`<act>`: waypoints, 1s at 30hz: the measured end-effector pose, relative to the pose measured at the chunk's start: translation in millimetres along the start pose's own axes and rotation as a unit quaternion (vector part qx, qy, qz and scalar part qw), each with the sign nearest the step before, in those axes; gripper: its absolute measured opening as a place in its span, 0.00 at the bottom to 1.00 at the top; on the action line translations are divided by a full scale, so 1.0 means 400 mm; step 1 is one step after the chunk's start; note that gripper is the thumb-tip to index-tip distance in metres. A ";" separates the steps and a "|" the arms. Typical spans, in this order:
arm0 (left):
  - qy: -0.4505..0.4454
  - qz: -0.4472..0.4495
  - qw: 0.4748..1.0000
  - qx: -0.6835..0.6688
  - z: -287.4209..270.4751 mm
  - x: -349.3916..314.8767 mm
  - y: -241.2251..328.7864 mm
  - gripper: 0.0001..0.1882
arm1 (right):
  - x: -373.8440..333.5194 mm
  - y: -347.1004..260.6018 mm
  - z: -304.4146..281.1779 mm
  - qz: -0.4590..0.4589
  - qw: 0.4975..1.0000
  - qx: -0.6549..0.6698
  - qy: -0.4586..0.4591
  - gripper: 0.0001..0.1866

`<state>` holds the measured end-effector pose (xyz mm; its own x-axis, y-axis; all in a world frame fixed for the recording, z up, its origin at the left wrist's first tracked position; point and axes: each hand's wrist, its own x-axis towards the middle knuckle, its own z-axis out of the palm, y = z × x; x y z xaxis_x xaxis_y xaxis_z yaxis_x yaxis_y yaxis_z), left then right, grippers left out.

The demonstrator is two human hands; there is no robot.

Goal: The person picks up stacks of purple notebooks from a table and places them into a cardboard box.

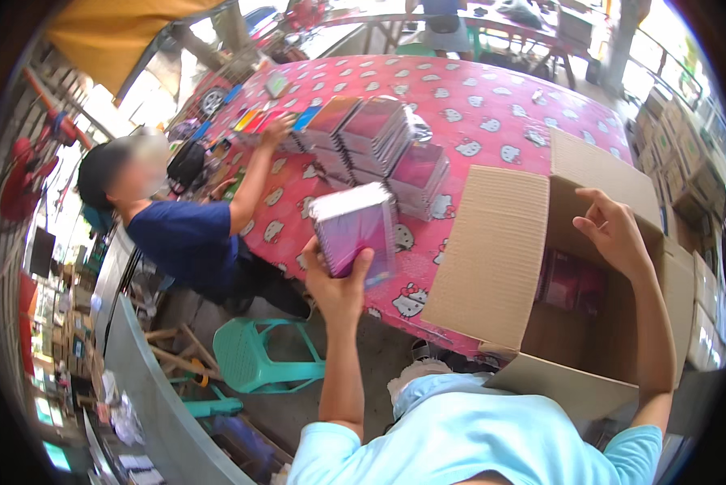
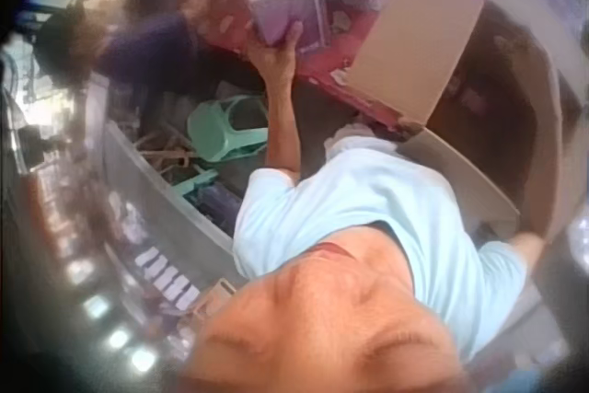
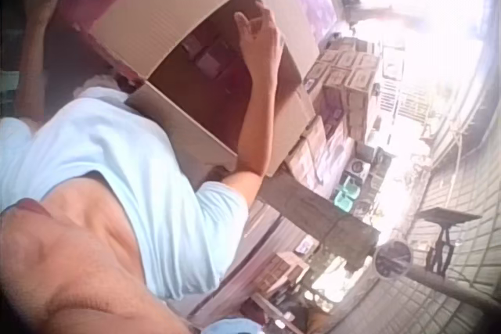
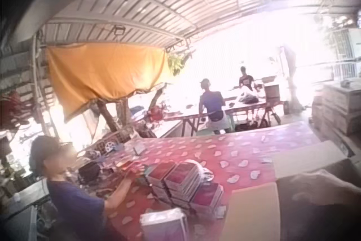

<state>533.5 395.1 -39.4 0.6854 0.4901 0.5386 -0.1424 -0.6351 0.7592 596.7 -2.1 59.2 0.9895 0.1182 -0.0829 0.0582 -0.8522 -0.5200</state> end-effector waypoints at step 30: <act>-0.571 0.179 0.760 -0.254 0.126 -0.155 0.194 0.28 | -0.124 0.534 0.717 -0.025 0.921 0.002 -0.389 0.40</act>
<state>516.0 285.4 -32.4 0.6691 -0.6814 0.2968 -0.5249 -0.1505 0.8378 522.2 -43.8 -291.5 0.5907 0.4890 -0.6419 0.0997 -0.8336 -0.5433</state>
